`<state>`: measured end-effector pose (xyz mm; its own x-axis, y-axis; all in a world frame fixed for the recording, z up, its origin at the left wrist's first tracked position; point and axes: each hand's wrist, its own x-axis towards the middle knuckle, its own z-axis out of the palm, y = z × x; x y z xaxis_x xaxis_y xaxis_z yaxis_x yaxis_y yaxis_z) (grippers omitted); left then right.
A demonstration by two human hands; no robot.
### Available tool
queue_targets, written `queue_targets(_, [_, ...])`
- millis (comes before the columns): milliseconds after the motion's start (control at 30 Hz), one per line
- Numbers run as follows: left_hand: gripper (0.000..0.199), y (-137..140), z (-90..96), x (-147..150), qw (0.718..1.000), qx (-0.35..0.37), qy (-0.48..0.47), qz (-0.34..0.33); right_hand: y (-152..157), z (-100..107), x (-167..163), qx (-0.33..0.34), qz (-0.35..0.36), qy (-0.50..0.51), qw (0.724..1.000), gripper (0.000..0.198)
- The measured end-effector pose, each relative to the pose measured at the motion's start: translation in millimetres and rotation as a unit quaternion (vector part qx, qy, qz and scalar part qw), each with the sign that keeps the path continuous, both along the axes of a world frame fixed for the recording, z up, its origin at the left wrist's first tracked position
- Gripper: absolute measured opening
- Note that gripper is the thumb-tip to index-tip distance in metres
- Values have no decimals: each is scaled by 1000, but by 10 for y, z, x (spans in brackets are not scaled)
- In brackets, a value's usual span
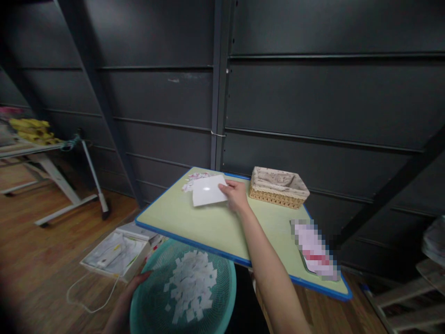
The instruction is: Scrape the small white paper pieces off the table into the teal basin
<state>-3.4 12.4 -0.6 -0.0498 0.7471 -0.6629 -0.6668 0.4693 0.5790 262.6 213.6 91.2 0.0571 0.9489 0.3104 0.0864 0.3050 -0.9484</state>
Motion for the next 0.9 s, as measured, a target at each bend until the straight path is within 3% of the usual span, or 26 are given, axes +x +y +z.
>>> queue_targets(100, [52, -2, -9, -7, 1000, 0, 12, 6, 113, -52, 146, 39, -128, -81, 988, 42])
queue_targets(200, [29, -5, -25, -20, 1000, -1, 16, 4, 164, -98, 225, 55, -175, -164, 969, 38])
queue_targets(500, [12, -13, -41, -32, 1000, 6, 23, -1, 115, -115, 127, 84, -157, -241, 954, 36])
queue_targets(600, [17, -13, -56, -41, 1000, 5, 18, -15, 113, -122, 99, 86, -148, -254, 952, 36])
queue_targets(767, [47, -2, -88, -42, 999, 7, 33, -20, 120, -119, 122, 79, -124, -243, 959, 35])
queue_targets(900, [64, 1, -42, -6, 999, -7, 39, -19, 128, -113, 151, 83, -149, -208, 963, 36])
